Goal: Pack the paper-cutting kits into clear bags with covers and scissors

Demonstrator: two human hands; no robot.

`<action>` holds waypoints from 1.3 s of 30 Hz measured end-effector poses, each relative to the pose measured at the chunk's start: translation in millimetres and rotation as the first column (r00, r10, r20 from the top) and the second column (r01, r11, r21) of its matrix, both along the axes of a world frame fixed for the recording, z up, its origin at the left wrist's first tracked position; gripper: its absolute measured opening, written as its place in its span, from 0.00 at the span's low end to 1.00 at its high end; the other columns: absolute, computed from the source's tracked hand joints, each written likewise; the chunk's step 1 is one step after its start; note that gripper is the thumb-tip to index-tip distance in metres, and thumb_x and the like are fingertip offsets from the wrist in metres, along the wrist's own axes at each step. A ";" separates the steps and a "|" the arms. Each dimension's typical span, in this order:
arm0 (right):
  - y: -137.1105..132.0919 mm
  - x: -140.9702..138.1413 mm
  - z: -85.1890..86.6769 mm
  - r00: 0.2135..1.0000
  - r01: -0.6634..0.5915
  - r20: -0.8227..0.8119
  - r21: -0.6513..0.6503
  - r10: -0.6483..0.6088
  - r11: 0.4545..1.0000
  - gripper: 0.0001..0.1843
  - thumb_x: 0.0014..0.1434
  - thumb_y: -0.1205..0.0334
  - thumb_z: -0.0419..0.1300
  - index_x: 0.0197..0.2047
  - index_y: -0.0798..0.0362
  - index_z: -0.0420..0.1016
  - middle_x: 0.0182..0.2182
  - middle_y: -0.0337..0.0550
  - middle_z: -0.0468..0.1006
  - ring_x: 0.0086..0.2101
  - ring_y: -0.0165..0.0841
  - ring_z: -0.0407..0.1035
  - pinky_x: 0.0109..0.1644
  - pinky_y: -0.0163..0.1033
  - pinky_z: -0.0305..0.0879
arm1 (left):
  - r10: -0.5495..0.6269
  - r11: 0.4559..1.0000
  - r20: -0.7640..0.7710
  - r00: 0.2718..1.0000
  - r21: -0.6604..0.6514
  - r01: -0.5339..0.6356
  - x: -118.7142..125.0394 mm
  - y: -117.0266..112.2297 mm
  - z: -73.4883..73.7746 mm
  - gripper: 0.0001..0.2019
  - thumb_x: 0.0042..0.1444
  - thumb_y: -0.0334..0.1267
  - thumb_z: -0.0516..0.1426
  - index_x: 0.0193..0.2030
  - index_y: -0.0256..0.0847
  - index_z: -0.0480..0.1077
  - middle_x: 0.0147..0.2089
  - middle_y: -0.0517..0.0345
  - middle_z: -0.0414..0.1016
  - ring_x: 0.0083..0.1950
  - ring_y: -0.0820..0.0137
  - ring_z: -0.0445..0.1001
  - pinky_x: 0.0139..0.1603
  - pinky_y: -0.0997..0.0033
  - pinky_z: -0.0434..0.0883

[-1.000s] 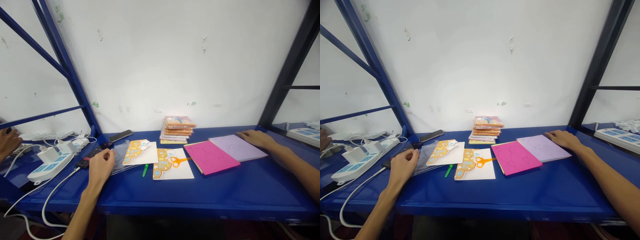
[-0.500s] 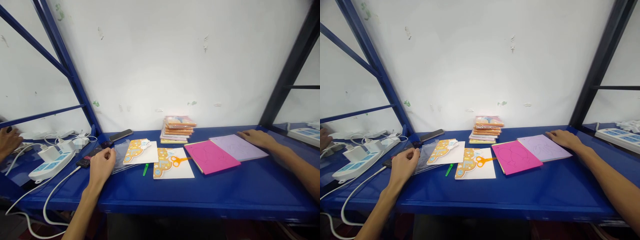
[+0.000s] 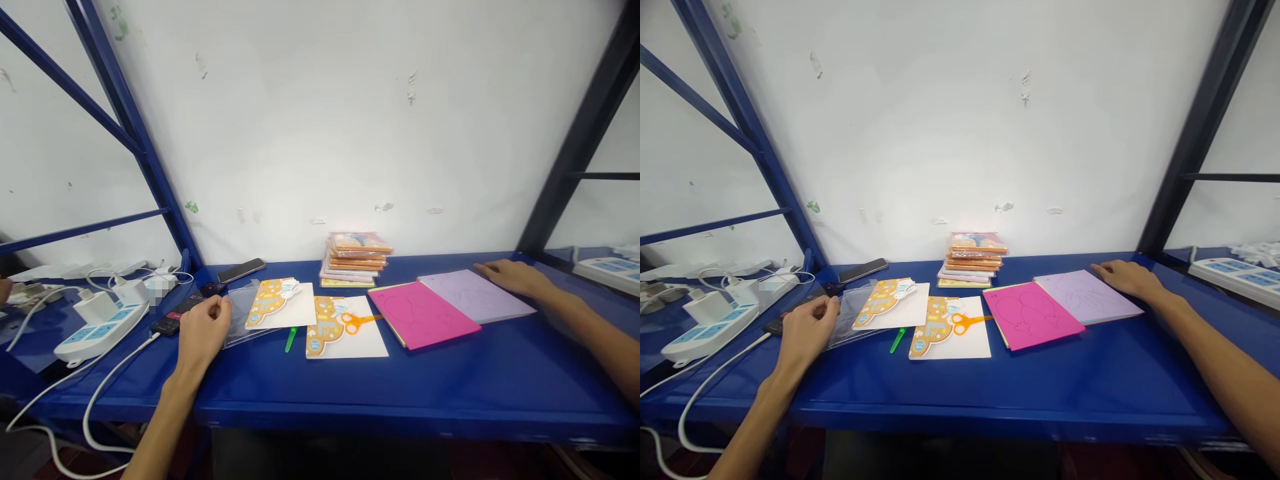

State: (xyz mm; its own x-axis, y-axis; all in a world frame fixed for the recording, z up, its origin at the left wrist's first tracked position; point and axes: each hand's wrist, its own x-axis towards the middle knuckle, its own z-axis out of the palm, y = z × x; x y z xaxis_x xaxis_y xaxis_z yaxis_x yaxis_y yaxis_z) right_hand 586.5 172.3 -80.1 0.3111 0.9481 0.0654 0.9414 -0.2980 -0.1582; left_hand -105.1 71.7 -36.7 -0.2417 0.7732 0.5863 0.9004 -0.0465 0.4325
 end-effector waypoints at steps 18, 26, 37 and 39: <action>-2.7 -4.7 3.4 1.000 0.006 0.000 -0.034 -0.006 0.999 0.35 0.69 0.39 0.40 0.57 0.52 0.79 0.54 0.55 0.80 0.54 0.55 0.73 0.53 0.53 0.70 | -0.006 1.000 0.007 1.000 0.010 0.006 0.8 0.0 0.2 0.17 0.60 0.45 0.51 0.21 0.43 0.66 0.22 0.57 0.73 0.28 0.65 0.70 0.30 0.69 0.58; -4.5 -7.0 5.7 1.000 0.001 -0.007 -0.013 -0.001 1.000 0.35 0.68 0.38 0.42 0.56 0.53 0.79 0.53 0.56 0.81 0.52 0.56 0.74 0.52 0.53 0.71 | -0.006 1.000 0.001 1.000 0.009 0.006 0.0 0.6 -0.6 0.18 0.60 0.45 0.51 0.21 0.43 0.67 0.22 0.57 0.73 0.28 0.66 0.70 0.30 0.69 0.58; 0.0 0.1 1.3 1.000 -0.005 -0.001 0.001 0.005 1.000 0.35 0.68 0.38 0.44 0.57 0.54 0.80 0.54 0.56 0.81 0.52 0.56 0.75 0.52 0.54 0.72 | -0.010 1.000 0.003 1.000 0.017 0.010 0.0 0.6 -0.5 0.18 0.61 0.46 0.51 0.21 0.43 0.67 0.22 0.58 0.74 0.27 0.66 0.70 0.31 0.69 0.59; 0.7 1.4 0.4 1.000 -0.003 0.001 0.006 0.003 1.000 0.36 0.68 0.38 0.43 0.57 0.54 0.79 0.54 0.57 0.81 0.52 0.57 0.75 0.51 0.55 0.72 | -0.011 1.000 0.000 1.000 0.018 0.011 -0.4 1.0 -0.9 0.19 0.61 0.46 0.51 0.21 0.43 0.67 0.22 0.58 0.74 0.27 0.66 0.70 0.31 0.68 0.59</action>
State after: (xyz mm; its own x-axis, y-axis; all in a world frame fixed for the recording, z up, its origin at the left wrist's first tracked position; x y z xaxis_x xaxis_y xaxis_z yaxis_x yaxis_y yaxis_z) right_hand 587.9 172.9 -79.7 0.3081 0.9486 0.0717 0.9424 -0.2940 -0.1592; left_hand -105.5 72.7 -37.6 -0.2337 0.7651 0.6000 0.8997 -0.0638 0.4319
